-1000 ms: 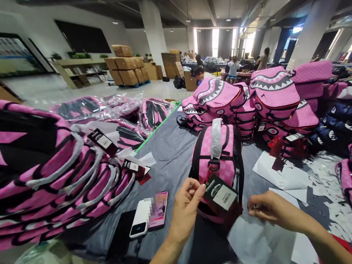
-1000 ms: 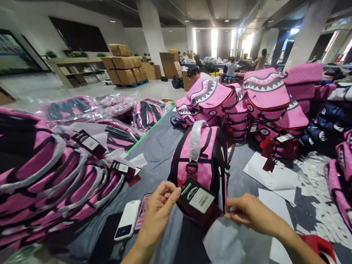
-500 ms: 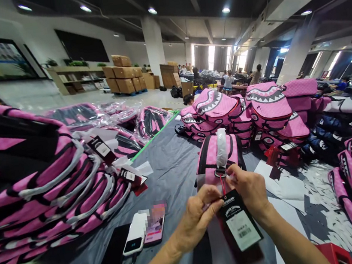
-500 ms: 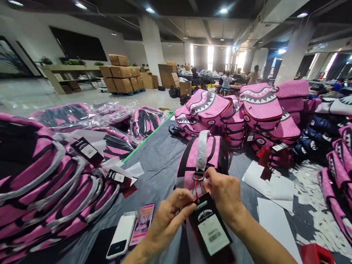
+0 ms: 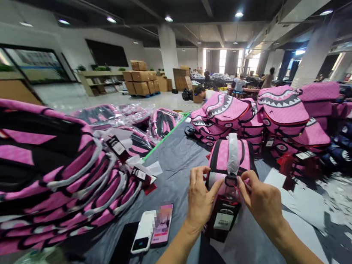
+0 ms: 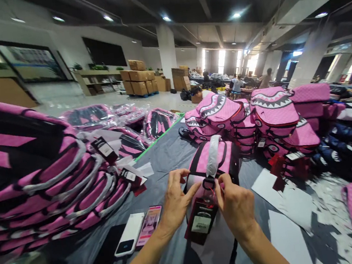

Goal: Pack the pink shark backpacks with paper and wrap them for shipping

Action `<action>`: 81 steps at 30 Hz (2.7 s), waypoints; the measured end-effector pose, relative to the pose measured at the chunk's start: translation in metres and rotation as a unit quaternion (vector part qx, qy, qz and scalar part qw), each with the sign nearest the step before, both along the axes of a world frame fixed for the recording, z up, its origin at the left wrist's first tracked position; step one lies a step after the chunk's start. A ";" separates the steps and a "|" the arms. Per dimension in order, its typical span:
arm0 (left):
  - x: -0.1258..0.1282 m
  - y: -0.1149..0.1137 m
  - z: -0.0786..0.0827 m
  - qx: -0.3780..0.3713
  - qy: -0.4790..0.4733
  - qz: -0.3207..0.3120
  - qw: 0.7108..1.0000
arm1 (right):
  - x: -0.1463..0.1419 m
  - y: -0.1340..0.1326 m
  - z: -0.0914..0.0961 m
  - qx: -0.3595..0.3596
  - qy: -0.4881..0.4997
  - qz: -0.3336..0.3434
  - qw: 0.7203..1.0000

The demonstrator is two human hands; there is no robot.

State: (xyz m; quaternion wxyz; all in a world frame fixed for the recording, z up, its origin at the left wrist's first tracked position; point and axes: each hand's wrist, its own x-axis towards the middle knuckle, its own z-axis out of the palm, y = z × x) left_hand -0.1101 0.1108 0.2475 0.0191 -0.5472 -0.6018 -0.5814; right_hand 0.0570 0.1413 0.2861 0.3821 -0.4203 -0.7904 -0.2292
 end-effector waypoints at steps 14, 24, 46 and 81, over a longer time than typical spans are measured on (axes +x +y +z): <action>0.016 0.006 0.012 -0.026 -0.076 -0.003 0.997 | 0.027 0.009 -0.004 -0.140 0.063 0.117 0.981; 0.001 0.002 0.027 -0.123 0.012 -0.001 0.992 | 0.017 0.031 0.027 -0.476 0.172 0.248 0.826; 0.017 -0.007 0.018 -0.072 -0.197 -0.042 0.977 | 0.009 0.049 0.054 -0.599 0.116 0.279 0.742; 0.006 0.013 0.047 -0.135 -0.062 -0.008 0.989 | -0.024 0.052 0.075 -0.654 0.102 0.233 0.713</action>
